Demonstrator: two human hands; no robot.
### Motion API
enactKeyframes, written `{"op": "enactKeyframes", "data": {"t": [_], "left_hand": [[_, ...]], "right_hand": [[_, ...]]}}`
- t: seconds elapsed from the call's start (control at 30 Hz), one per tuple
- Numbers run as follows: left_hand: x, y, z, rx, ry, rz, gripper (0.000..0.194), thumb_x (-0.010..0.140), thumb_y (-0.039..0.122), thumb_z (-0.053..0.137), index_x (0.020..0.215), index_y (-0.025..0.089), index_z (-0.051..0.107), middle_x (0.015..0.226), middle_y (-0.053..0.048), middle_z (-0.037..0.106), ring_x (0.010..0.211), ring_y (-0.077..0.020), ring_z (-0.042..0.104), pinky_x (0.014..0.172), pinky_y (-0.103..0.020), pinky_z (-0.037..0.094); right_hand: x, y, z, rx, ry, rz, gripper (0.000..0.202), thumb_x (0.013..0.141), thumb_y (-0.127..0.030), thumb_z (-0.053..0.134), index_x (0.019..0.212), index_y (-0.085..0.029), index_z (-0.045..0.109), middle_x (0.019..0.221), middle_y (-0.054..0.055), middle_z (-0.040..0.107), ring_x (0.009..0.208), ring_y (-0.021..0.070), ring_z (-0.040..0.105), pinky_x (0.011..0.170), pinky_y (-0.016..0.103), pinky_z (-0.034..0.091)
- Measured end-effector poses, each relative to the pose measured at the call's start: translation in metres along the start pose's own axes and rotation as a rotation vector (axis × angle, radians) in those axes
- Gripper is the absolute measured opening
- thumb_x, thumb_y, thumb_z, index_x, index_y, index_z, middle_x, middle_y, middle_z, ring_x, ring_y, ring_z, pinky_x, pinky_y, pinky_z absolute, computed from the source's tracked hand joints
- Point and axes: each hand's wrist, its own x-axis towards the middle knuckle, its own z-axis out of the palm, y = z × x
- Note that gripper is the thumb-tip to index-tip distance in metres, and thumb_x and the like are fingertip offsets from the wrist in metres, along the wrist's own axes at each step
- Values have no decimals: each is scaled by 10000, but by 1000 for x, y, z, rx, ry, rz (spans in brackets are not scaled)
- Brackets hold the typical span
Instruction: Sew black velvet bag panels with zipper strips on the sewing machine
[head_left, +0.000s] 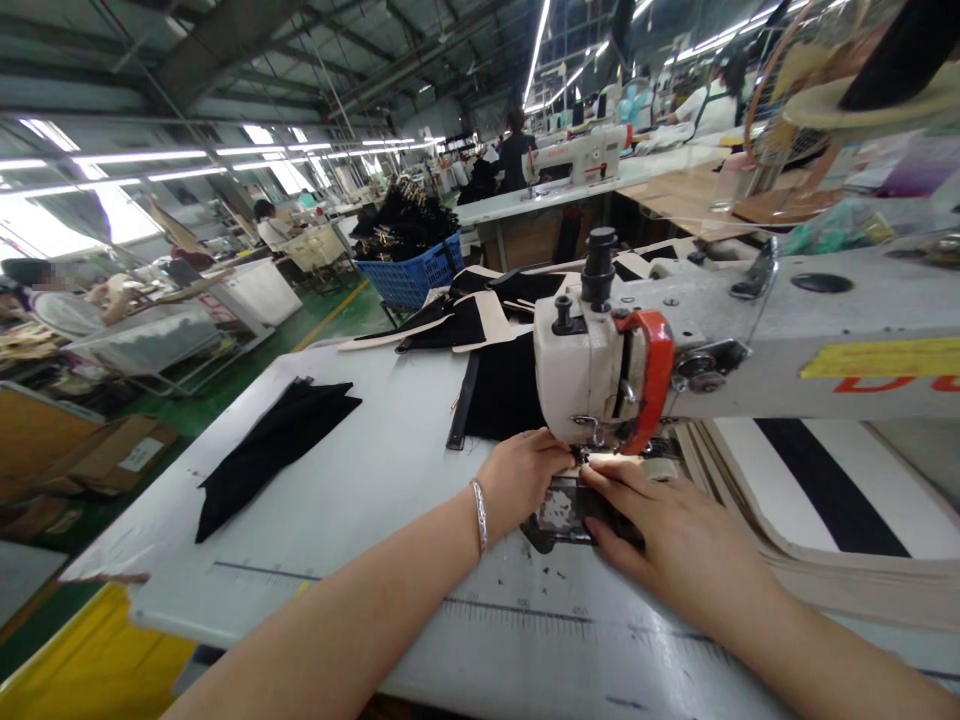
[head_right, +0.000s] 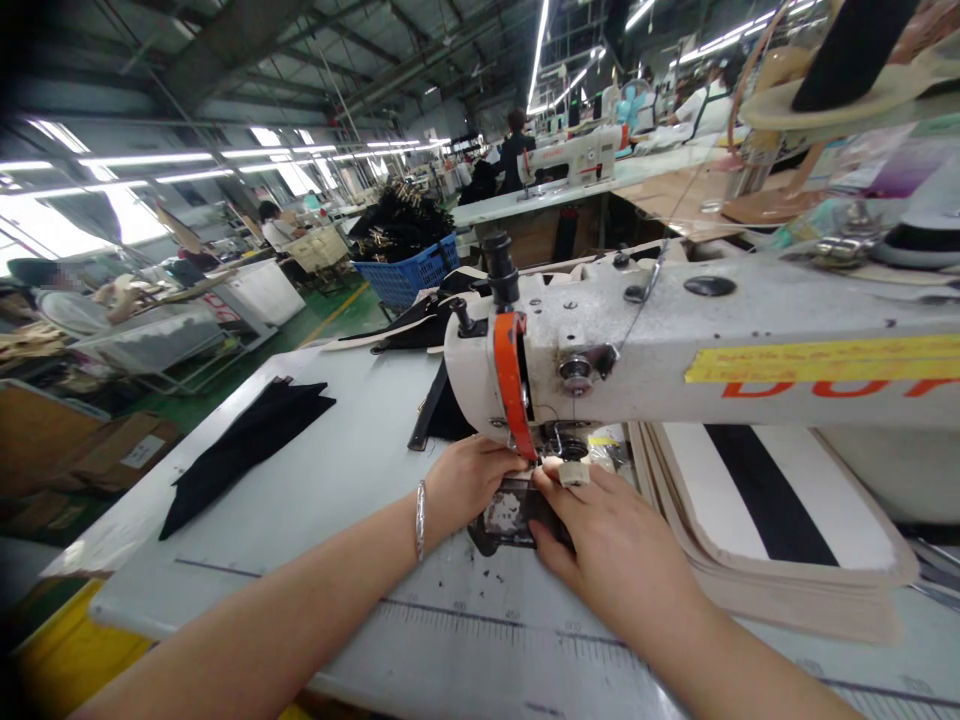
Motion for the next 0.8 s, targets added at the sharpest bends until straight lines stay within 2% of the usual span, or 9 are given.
{"op": "enactKeyframes", "data": {"t": [0.33, 0.63, 0.73, 0.8], "left_hand": [[3, 3, -3, 2, 12, -75, 197, 889, 86, 546, 958, 187, 701, 1061, -33, 690, 1001, -163, 635, 921, -269, 505], [-4, -1, 9, -85, 55, -58, 206, 877, 88, 560, 987, 186, 705, 1095, -30, 695, 1059, -166, 623, 980, -290, 488], [-4, -3, 11, -134, 87, -95, 224, 886, 83, 528, 948, 191, 714, 1045, -28, 703, 1016, -157, 636, 958, -270, 496], [-3, -4, 8, -181, 114, -129, 216, 905, 126, 518, 991, 201, 702, 1067, -29, 691, 1025, -153, 629, 954, -267, 493]], "right_hand": [[1, 2, 5, 23, -41, 15, 466, 918, -438, 451, 1325, -226, 533, 1273, 45, 597, 990, 265, 585, 885, 460, 484], [-1, -1, 1, 90, 6, -12, 394, 915, -371, 464, 1269, -236, 569, 1275, 24, 586, 1050, 245, 566, 923, 441, 474], [-1, 0, 4, 90, 20, -9, 387, 928, -353, 442, 1276, -231, 559, 1289, 29, 579, 1090, 246, 556, 948, 450, 461], [0, 2, 7, 100, 32, -10, 377, 936, -336, 425, 1276, -234, 554, 1292, 30, 580, 1112, 238, 551, 968, 450, 450]]}}
